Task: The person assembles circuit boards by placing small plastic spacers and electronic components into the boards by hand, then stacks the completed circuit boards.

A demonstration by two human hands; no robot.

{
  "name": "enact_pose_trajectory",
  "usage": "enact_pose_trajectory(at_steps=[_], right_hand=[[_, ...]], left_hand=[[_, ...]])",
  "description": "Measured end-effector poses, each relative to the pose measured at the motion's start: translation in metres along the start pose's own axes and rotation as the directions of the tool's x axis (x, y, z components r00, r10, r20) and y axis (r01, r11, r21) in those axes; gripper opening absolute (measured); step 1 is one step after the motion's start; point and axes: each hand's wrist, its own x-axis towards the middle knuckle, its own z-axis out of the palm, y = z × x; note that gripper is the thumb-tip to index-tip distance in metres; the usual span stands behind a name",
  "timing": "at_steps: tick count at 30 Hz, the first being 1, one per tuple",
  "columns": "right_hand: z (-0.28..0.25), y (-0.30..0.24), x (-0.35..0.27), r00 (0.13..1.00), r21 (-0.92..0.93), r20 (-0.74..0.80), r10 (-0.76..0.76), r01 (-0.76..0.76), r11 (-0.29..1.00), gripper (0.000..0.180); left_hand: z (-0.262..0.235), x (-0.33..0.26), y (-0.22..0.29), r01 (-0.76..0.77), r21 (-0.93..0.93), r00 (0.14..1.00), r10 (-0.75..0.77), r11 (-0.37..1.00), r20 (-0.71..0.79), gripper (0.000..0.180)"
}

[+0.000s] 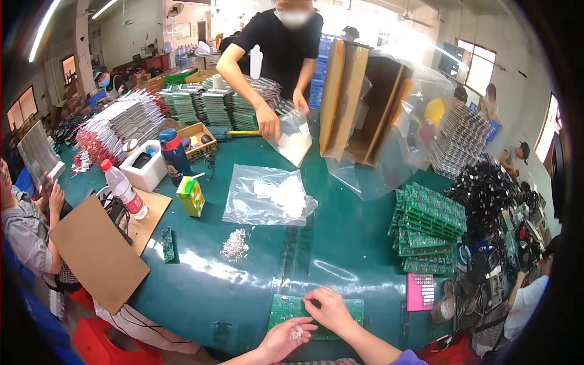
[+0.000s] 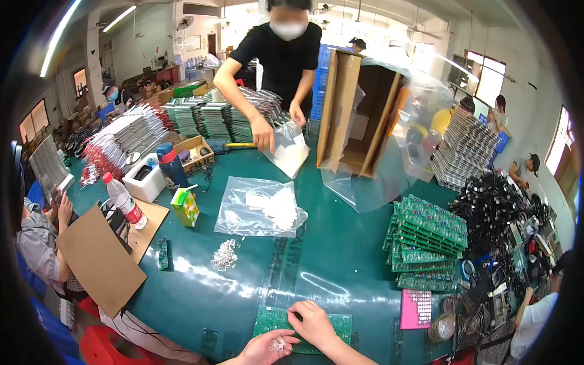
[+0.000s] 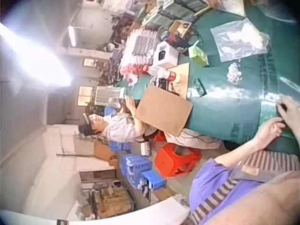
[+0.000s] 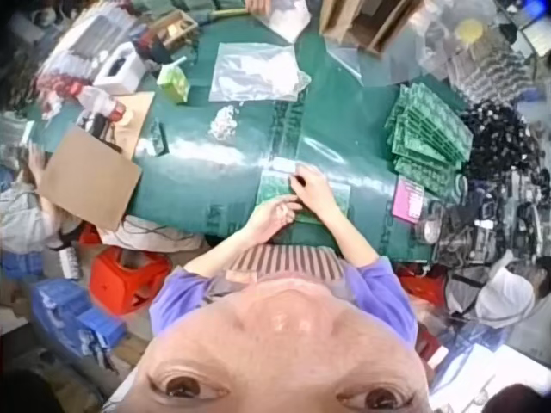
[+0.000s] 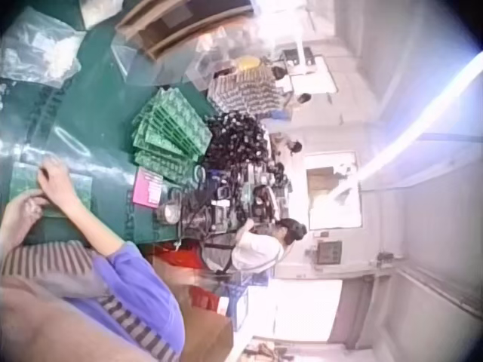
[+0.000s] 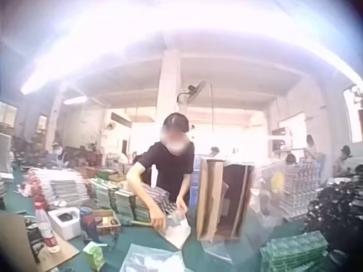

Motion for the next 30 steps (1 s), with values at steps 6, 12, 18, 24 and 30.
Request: enact_pose_trajectory(at_steps=[6,12,18,24,30], right_hand=[[0.004,-0.002,-0.006,0.997,0.08,-0.077,-0.027,0.033,0.996,0.008],[0.004,0.006,-0.013,0.996,0.057,-0.047,-0.082,0.084,0.995,0.012],[-0.046,0.02,-0.024,0.984,-0.135,-0.145,-0.107,0.088,0.987,0.021],[-0.136,0.093,-0.078,0.78,-0.419,-0.619,0.092,-0.427,0.801,0.016],[-0.157,0.118,-0.114,0.755,-0.43,-0.625,0.199,-0.546,0.719,0.02]], left_hand=[[-0.01,0.005,-0.009,-0.096,0.073,0.995,0.096,0.993,0.005,0.03],[-0.004,0.003,-0.012,-0.111,0.1,0.993,0.115,0.989,-0.028,0.026],[-0.004,0.004,-0.013,-0.133,0.116,0.989,0.139,0.984,-0.042,0.023],[0.003,0.006,-0.016,-0.18,0.223,0.978,0.199,0.958,-0.063,0.023],[0.004,0.01,-0.019,-0.205,0.216,0.974,0.221,0.955,-0.053,0.024]])
